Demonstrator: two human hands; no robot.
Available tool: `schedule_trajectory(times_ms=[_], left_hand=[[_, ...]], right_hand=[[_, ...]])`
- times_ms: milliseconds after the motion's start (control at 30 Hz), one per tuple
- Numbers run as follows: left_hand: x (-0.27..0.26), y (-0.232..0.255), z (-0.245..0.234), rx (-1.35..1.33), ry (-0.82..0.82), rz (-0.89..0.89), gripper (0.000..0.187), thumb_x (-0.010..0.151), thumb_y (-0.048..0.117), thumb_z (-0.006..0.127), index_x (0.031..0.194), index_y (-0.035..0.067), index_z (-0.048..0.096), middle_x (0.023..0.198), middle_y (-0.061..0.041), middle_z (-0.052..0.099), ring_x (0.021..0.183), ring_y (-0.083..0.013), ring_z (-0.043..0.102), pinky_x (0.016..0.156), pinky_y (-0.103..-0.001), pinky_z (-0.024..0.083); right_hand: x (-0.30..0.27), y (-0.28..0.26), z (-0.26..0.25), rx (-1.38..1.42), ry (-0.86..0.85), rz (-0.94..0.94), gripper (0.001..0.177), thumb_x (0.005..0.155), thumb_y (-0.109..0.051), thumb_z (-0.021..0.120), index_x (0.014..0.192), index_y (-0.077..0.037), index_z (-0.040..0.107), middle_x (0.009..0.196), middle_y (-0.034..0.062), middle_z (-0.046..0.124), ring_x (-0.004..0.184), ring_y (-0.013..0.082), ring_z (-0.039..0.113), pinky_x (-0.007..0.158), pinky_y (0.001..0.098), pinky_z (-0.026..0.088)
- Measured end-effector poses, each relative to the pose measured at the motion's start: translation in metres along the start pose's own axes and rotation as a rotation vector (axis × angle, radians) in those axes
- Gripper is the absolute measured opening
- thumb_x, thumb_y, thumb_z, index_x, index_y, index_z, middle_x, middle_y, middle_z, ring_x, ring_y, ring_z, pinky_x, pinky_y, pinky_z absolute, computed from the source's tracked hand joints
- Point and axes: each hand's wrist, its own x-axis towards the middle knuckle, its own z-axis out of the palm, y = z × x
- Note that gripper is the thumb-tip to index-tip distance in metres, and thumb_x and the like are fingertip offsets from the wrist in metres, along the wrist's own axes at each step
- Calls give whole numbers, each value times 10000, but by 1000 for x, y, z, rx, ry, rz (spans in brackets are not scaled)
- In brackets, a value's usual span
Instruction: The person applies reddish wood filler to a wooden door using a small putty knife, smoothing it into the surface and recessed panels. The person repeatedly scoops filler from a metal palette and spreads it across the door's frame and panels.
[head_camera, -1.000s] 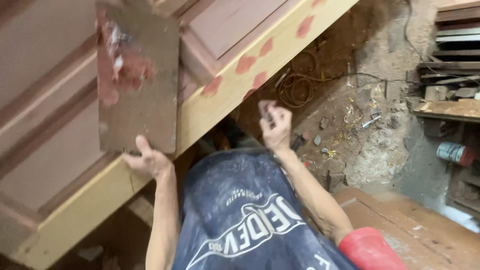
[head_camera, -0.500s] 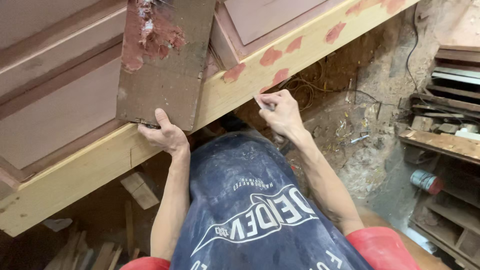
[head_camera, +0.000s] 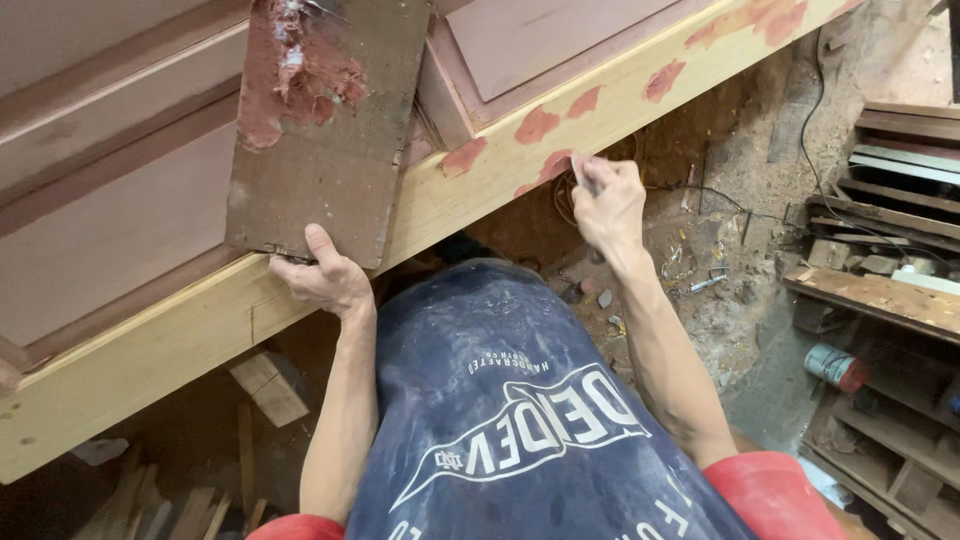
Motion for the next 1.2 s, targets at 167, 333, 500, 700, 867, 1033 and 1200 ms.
schedule_trajectory(times_ms=[167,333,500,700,867,1033,1200], left_hand=[[-2,-7,-1,-23,-6,1,619,966,395,685,1273,-112,507,1130,-254,702,1014,-367,722,892,-440,576],[0,-6,1,14,-10,-5,685,971,475,688,1295,-102,510,1173,-264,683,1054,-395,687,922,-462,540],[1,-12,1,51,19,15,743,966,524,690,1330,-92,489,1182,-289,663,1077,-444,660,917,-499,515],[2,-15,6,53,44,-57,681,932,521,693,1289,-35,526,1129,-279,683,1037,-483,651,877,-526,506],[2,-15,9,3,69,-46,671,927,498,711,1279,-41,518,1107,-291,678,1007,-491,653,856,-529,516],[1,-15,9,-77,50,-86,641,928,480,710,1267,-31,524,1077,-280,690,982,-474,672,837,-512,529],[2,-7,5,-98,52,-111,604,918,465,721,1238,-17,548,1053,-259,705,966,-458,683,825,-500,534]], right_hand=[[4,-21,15,-93,-124,72,244,841,-84,722,1070,-49,801,1079,202,599,957,323,652,869,378,530],[-17,-54,11,21,-427,16,318,791,-95,758,1108,-70,756,1073,154,633,953,257,676,877,331,547],[0,-103,21,130,-278,-505,354,885,32,679,1231,-44,694,1263,212,573,1069,337,644,917,381,581],[75,-180,62,-158,-277,-780,343,941,16,670,1273,-65,694,1453,180,538,1240,359,613,1012,431,567],[123,-230,80,-362,-295,-923,440,836,29,710,1242,-140,725,1457,105,545,1252,353,590,1017,443,535],[148,-252,91,-417,-353,-983,370,894,-39,744,1222,-212,758,1412,30,574,1228,338,592,1007,452,495],[148,-263,104,-504,-359,-963,457,798,-29,745,1202,-241,770,1383,12,607,1191,320,618,1011,420,516]])
